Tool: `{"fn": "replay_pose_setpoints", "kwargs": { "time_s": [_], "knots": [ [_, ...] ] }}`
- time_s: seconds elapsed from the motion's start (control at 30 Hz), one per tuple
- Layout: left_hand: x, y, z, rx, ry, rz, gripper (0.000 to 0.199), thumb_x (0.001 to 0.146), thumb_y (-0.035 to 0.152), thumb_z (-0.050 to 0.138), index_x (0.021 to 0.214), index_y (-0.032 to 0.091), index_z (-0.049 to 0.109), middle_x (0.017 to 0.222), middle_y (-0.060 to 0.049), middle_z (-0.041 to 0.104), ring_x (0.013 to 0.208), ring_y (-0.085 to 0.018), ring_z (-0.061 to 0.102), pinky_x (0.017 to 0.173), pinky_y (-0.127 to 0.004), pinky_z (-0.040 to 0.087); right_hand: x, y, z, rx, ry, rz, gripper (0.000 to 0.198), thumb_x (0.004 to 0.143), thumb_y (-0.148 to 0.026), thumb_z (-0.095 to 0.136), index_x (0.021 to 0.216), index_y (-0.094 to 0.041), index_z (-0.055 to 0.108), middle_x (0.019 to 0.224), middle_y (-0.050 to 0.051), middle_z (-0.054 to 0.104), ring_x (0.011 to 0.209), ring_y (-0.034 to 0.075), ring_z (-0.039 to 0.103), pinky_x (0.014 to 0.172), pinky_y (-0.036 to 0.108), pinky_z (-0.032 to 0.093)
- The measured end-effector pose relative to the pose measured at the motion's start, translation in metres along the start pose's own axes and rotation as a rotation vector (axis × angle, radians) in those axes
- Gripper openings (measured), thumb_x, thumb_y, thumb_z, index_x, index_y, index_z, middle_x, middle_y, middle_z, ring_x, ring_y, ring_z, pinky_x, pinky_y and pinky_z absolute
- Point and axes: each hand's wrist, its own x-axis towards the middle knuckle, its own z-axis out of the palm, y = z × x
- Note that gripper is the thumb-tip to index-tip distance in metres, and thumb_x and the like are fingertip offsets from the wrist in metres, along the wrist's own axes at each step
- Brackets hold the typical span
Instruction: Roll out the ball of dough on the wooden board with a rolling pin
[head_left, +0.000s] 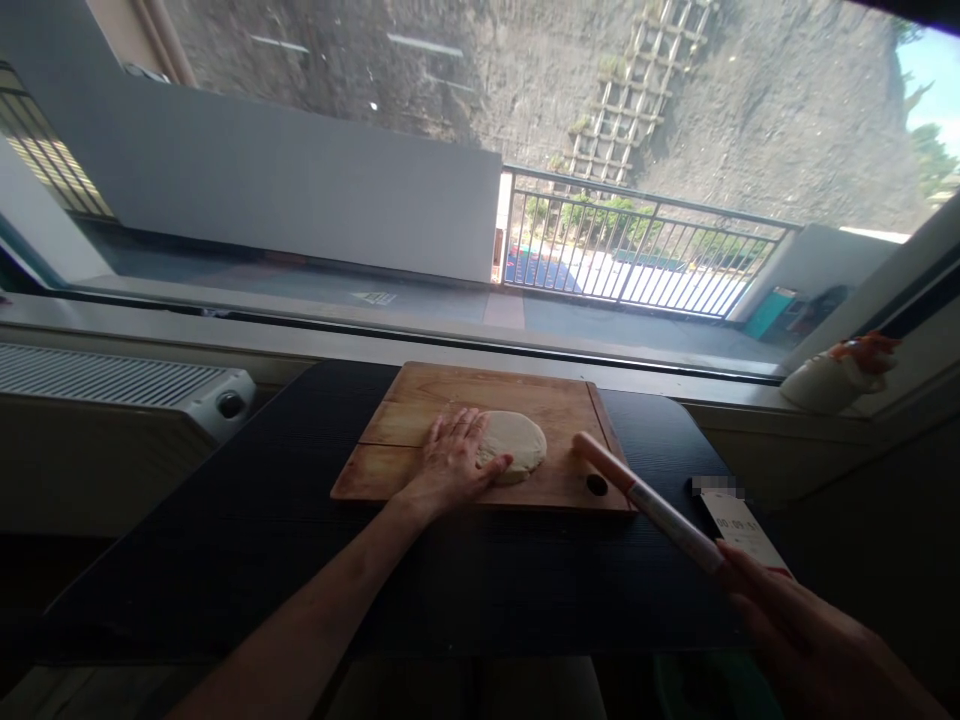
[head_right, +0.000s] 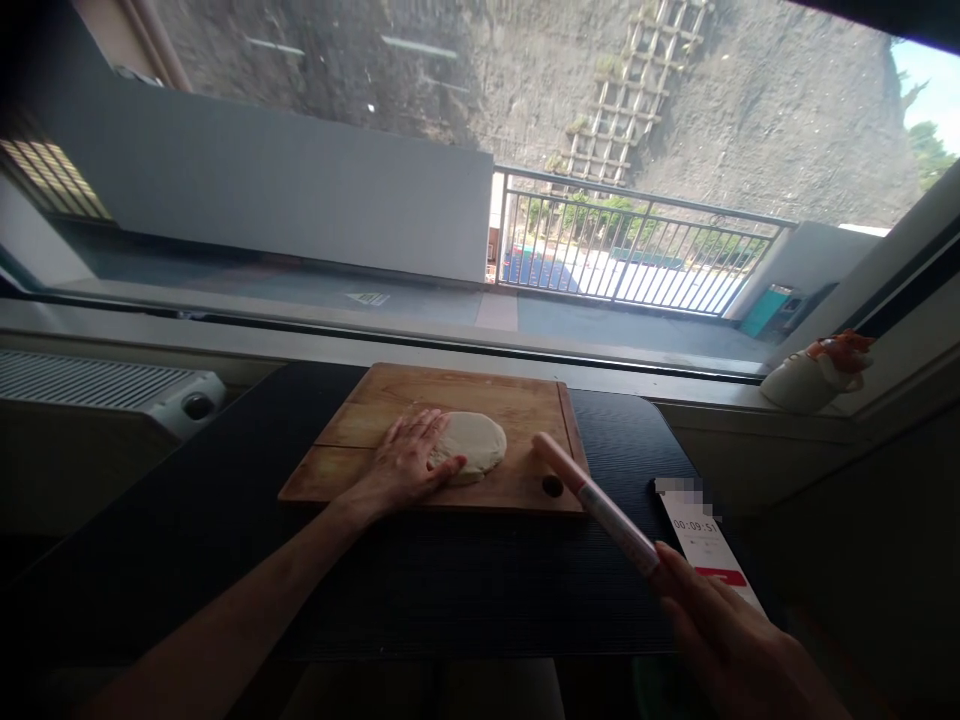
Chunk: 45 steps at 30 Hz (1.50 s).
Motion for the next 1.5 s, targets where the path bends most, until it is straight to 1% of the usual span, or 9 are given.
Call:
{"fn": "replay_pose_setpoints", "kwargs": {
  "time_s": [0.17,0.27,0.37,0.47,0.6,0.77,0.9,1.13,1.5],
  "knots": [
    [-0.001,0.000,0.000,0.017,0.012,0.007,0.072,0.085,0.064,0.028,0.139,0.017,0.033,0.146,-0.010,0.033,0.137,-0.024,0.021,0.111,-0.042,0.011,-0.011,-0.011,0.044,0.102,-0.136,-0.113,0.048,0.091,-0.036,0.044,0.138,-0.026,0.038,0.112,0.005,0.066,0.093,0.019,0.067,0.070,0.024,0.057],
    [-0.001,0.000,0.000,0.020,0.007,0.000,0.072,0.085,0.064,0.028,0.139,0.017,0.033,0.146,-0.010,0.032,0.137,-0.024,0.021,0.111,-0.042,0.011,-0.012,-0.022,0.059,0.062,-0.082,-0.060,0.045,0.092,-0.033,0.043,0.136,-0.024,0.040,0.118,0.005,0.062,0.101,0.020,0.063,0.080,0.028,0.055],
    [-0.001,0.000,-0.001,0.018,0.012,0.007,0.071,0.085,0.063,0.030,0.139,0.018,0.033,0.146,-0.010,0.033,0.137,-0.024,0.022,0.111,-0.042,0.011,-0.010,-0.031,0.067,0.035,-0.023,-0.023,0.046,0.092,-0.033,0.040,0.138,-0.022,0.038,0.121,0.008,0.061,0.103,0.022,0.062,0.077,0.030,0.057],
    [-0.001,0.001,-0.002,0.017,0.018,0.005,0.071,0.085,0.063,0.031,0.138,0.017,0.035,0.146,-0.010,0.034,0.137,-0.024,0.022,0.112,-0.043,0.011,-0.006,-0.037,0.068,0.087,-0.127,-0.065,0.048,0.093,-0.033,0.040,0.139,-0.021,0.036,0.123,0.007,0.059,0.107,0.022,0.060,0.082,0.029,0.055],
    [-0.002,0.001,-0.002,0.022,-0.001,-0.006,0.072,0.085,0.063,0.030,0.139,0.016,0.034,0.147,-0.010,0.032,0.137,-0.025,0.021,0.112,-0.043,0.011,0.005,-0.038,0.065,-0.036,-0.086,0.091,0.047,0.093,-0.036,0.037,0.137,-0.019,0.040,0.123,0.011,0.059,0.103,0.025,0.062,0.078,0.033,0.056],
    [-0.001,0.000,0.000,0.034,0.027,0.001,0.072,0.085,0.063,0.029,0.139,0.016,0.034,0.146,-0.011,0.032,0.137,-0.025,0.022,0.111,-0.043,0.010,0.016,-0.035,0.066,0.033,-0.134,-0.062,0.047,0.092,-0.036,0.040,0.138,-0.023,0.038,0.120,0.008,0.061,0.099,0.023,0.064,0.073,0.030,0.057],
    [0.000,-0.002,0.004,0.029,0.029,0.012,0.072,0.085,0.064,0.029,0.139,0.017,0.034,0.146,-0.010,0.033,0.137,-0.025,0.021,0.111,-0.043,0.011,0.021,-0.035,0.067,-0.014,-0.074,-0.006,0.047,0.093,-0.037,0.037,0.137,-0.022,0.039,0.117,0.009,0.063,0.095,0.024,0.066,0.069,0.031,0.057],
    [0.000,-0.003,0.005,0.056,0.020,0.001,0.073,0.085,0.065,0.027,0.139,0.016,0.033,0.147,-0.010,0.031,0.137,-0.024,0.020,0.112,-0.043,0.010,0.022,-0.039,0.069,0.031,-0.137,0.087,0.048,0.093,-0.041,0.035,0.136,-0.022,0.041,0.118,0.008,0.063,0.097,0.023,0.065,0.074,0.030,0.055],
    [0.000,-0.002,0.006,0.079,0.011,0.001,0.078,0.085,0.067,0.023,0.141,0.013,0.029,0.148,-0.010,0.029,0.138,-0.022,0.019,0.112,-0.041,0.010,0.037,-0.041,0.071,0.159,-0.229,0.055,0.052,0.090,-0.045,0.036,0.137,-0.023,0.040,0.115,0.007,0.064,0.096,0.023,0.065,0.075,0.030,0.053]
  ]
}}
